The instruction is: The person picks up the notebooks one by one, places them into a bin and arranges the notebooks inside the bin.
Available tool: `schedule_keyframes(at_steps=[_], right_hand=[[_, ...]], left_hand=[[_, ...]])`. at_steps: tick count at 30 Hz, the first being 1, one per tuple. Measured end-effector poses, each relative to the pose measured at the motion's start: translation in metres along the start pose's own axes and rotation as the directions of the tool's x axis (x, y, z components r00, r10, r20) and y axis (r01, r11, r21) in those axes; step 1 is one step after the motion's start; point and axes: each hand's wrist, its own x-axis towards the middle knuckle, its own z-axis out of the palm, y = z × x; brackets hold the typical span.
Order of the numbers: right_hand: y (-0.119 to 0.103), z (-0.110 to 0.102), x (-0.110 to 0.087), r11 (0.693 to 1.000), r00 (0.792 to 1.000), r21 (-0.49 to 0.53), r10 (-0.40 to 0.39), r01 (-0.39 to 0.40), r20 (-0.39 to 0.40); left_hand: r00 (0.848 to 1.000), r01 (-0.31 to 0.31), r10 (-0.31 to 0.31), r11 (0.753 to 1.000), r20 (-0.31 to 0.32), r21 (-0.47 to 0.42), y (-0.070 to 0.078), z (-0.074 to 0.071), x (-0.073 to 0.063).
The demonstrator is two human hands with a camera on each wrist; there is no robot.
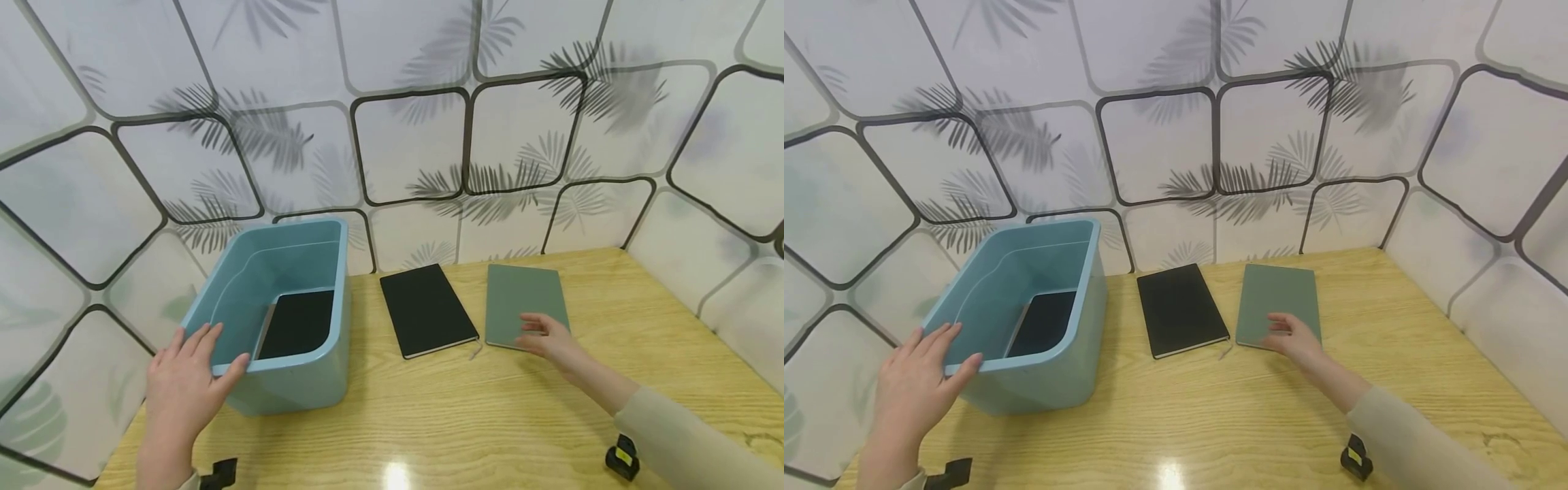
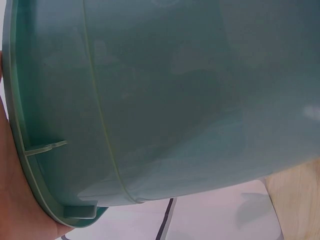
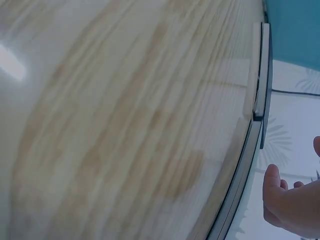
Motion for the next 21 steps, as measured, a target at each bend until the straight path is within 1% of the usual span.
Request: schedule_keyframes(at_steps=[9,15,21], right_hand=[[0.007,-0.018,-0.005,0.998,1.0,-0.062,0.006,-0.006,-0.007],[0.01,-0.027,-0.008,0.996,1.0,-0.087,0.023,-0.024,-0.021],[0.013,-0.034,-0.011,0.993,0.999,-0.108,0.037,-0.041,-0.039]], left_hand=[[1.0,-0.007,0.007,1.0,-0.009,0.003,0.0,-0.001,-0.001],[1.0,-0.007,0.007,1.0,0.002,0.008,0.0,-0.001,-0.001],[1.0,-0.008,0.008,1.0,-0.006,0.006,0.0,0.0,-0.001]])
